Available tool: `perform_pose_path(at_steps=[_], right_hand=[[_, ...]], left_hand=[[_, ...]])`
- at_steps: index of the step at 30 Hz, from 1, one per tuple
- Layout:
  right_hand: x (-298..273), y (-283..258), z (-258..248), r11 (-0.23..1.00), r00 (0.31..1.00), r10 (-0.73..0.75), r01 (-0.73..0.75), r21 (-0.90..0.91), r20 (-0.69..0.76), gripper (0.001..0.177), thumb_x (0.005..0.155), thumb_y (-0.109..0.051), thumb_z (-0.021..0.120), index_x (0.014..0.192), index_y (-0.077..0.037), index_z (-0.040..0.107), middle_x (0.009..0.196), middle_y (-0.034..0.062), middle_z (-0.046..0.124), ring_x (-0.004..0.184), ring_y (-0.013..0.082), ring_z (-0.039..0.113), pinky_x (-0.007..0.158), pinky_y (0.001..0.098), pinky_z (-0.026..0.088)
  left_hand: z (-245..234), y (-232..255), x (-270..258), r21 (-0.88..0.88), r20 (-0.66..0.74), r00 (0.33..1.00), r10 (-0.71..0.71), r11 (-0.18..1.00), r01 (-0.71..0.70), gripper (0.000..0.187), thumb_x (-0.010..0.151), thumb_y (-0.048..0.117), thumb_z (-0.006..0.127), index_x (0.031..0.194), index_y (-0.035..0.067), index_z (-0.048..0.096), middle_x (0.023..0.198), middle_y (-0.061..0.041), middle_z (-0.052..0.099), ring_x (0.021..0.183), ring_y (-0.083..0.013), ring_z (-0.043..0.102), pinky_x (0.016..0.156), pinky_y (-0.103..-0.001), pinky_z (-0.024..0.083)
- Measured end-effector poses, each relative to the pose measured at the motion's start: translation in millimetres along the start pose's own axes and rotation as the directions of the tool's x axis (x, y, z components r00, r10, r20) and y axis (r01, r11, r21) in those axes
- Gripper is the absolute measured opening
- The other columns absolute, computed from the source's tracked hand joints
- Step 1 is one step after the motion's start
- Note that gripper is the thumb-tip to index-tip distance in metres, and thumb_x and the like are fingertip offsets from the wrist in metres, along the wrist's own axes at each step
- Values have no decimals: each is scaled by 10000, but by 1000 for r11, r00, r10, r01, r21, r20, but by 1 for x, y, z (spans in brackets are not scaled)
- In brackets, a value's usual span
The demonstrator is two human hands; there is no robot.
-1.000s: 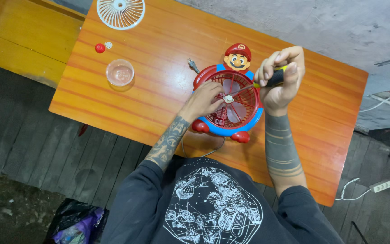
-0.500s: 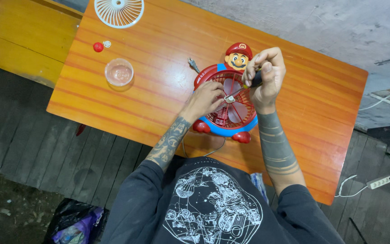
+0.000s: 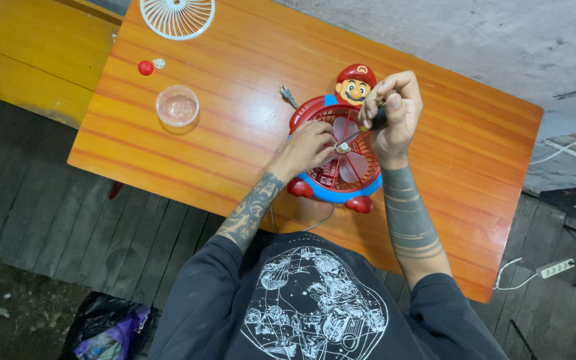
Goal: The person disassembles a Mario-themed electric fan on a wooden table. They remove the front grille, unscrew the central hub, and detach the fan blades using a screwdriver, placing small parts into a plastic container.
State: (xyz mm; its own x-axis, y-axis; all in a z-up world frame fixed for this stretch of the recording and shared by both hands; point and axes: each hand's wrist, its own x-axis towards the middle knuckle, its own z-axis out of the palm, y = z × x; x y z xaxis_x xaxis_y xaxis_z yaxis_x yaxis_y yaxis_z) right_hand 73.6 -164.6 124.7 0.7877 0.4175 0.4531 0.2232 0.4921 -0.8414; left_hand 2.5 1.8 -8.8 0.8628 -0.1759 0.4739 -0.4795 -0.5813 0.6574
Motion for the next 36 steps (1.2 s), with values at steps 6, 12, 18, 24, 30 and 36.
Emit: perform_pose_path(at_steps=[6, 12, 18, 24, 30, 36], right_hand=[[1, -2, 3, 998, 1000, 8, -9, -59, -8, 441, 1064, -460, 659, 1118, -90, 425, 804, 67, 502, 576, 112, 462, 545, 240, 418], [-4, -1, 11, 997, 996, -80, 79, 11, 40, 467, 1054, -488, 667, 1124, -123, 383, 1093, 81, 464, 842, 144, 540, 762, 321, 505], [-15, -4, 15, 995, 1000, -19, 16, -98, -25, 501, 1142, -520, 511, 1141, -20, 543, 1039, 113, 517, 888, 197, 589, 830, 354, 536], [-9, -1, 15, 986, 999, 41, -37, 163, -23, 434, 1104, -504, 523, 1134, -79, 445, 864, 89, 499, 690, 133, 517, 609, 263, 446], [-9, -5, 18, 977, 990, -124, 134, -166, 66, 487, 1107, -507, 511, 1120, -49, 346, 956, 167, 458, 809, 239, 485, 710, 368, 469], [-12, -1, 8, 975, 993, 116, -116, 190, 11, 564, 1166, -519, 515, 1008, 21, 500, 843, 136, 530, 688, 186, 500, 657, 316, 452]], left_hand=[[4, -5, -1, 6, 3, 1000, -4, 1000, 4, 147, 851, 166, 752, 943, 54, 727, 1080, -85, 654, 1076, -304, 621, 980, -439, 478], [6, -7, -2, 5, -11, 1000, -1, 1000, 2, 143, 840, 156, 749, 942, 58, 726, 1081, -84, 654, 1071, -304, 621, 975, -439, 481], [5, -5, -1, 14, -9, 1000, -16, 1000, 16, 141, 833, 159, 746, 933, 62, 726, 1080, -78, 657, 1076, -303, 622, 974, -439, 481], [3, -2, -1, 21, 22, 999, -45, 999, 44, 142, 851, 172, 747, 944, 65, 735, 1096, -79, 657, 1082, -300, 620, 982, -434, 477], [2, 1, -1, 26, 18, 999, -49, 998, 49, 149, 858, 175, 746, 954, 61, 738, 1105, -78, 659, 1093, -302, 620, 991, -437, 474], [0, 3, 0, 21, 20, 998, -63, 998, 63, 147, 853, 175, 747, 948, 63, 737, 1099, -79, 662, 1089, -301, 624, 985, -435, 482]])
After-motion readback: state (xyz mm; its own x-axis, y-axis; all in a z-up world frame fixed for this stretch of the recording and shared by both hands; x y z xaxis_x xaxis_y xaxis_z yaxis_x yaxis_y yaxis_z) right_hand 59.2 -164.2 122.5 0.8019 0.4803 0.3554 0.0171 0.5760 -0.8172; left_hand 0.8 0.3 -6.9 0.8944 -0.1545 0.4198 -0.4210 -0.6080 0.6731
